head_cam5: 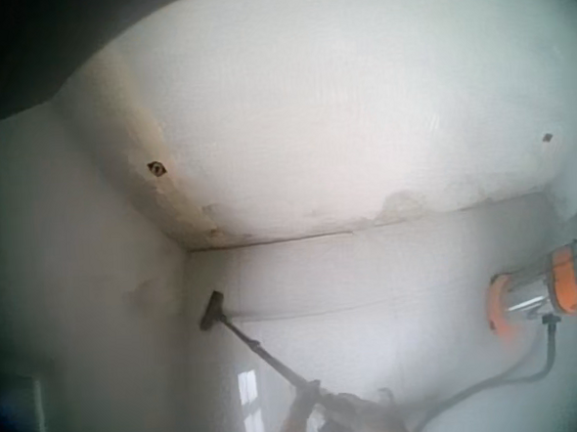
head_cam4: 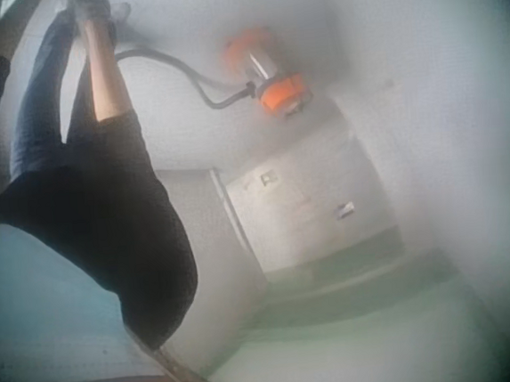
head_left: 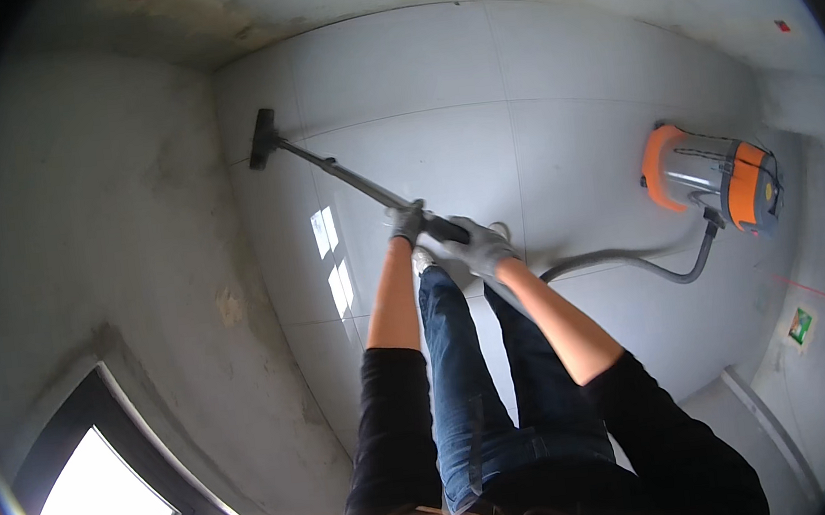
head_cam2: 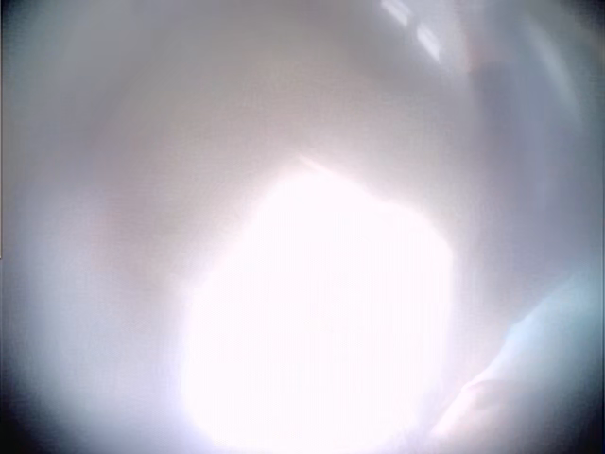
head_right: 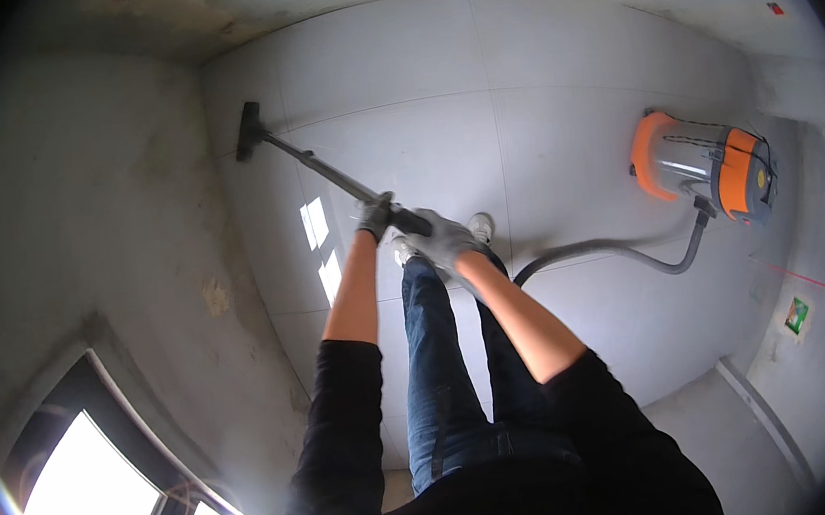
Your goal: The person vacuums a tiled floor in an empty room using a canister vacuum with a long wand and floor head. They move the vacuum head back and forth across the floor, covering different areas and occasionally repositioning the vacuum unit.
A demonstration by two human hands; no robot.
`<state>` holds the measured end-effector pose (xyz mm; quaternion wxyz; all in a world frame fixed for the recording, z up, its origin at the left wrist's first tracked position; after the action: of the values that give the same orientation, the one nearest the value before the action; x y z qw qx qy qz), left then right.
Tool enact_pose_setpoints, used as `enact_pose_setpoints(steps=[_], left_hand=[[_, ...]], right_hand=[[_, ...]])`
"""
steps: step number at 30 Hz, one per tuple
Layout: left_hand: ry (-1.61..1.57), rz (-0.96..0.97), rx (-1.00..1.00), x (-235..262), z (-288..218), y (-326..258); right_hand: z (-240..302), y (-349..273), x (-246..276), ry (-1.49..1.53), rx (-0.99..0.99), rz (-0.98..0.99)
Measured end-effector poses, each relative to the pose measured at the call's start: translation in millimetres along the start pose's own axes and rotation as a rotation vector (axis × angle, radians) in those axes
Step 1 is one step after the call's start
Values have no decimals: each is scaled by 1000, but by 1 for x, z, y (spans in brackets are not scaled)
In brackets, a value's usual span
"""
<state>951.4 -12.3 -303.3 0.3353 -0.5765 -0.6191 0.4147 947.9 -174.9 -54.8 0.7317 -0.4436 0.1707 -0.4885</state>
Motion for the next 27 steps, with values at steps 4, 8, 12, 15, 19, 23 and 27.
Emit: enact_pose_setpoints(steps=[4, 8, 12, 15, 19, 23, 27], left_hand=[[367, -91, -128, -134, 78, -10], [18, 380, 16, -339, 153, -129], [121, 339, 283, -423, 144, -212], [-65, 321, 303, -453, 119, -221], [-174, 243, 128, -458, 82, -171], [-498, 94, 1, -381, 14, -94], [-506, 164, -118, -258, -93, -7]], right_hand=[[-88, -111, 103, 247, -28, -174], [-196, -263, 153, 491, -426, -285], [-190, -306, 218, 254, -181, -330], [-176, -304, 255, 230, -260, -183], [-137, -265, 303, -21, -278, -82], [-56, -156, 303, -407, 81, 84], [28, -29, 267, -420, 109, 146]])
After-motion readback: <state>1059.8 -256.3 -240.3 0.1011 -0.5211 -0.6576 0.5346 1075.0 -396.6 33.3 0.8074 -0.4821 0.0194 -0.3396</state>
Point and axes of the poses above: each hand's wrist, its own y-axis towards the middle knuckle, its own x-axis out of the back of the hand, z = x × y, the point moved 10 cm from there along y, towards the middle knuckle, and after that the axes turned 14 degrees about y, right-handed, at the moved point
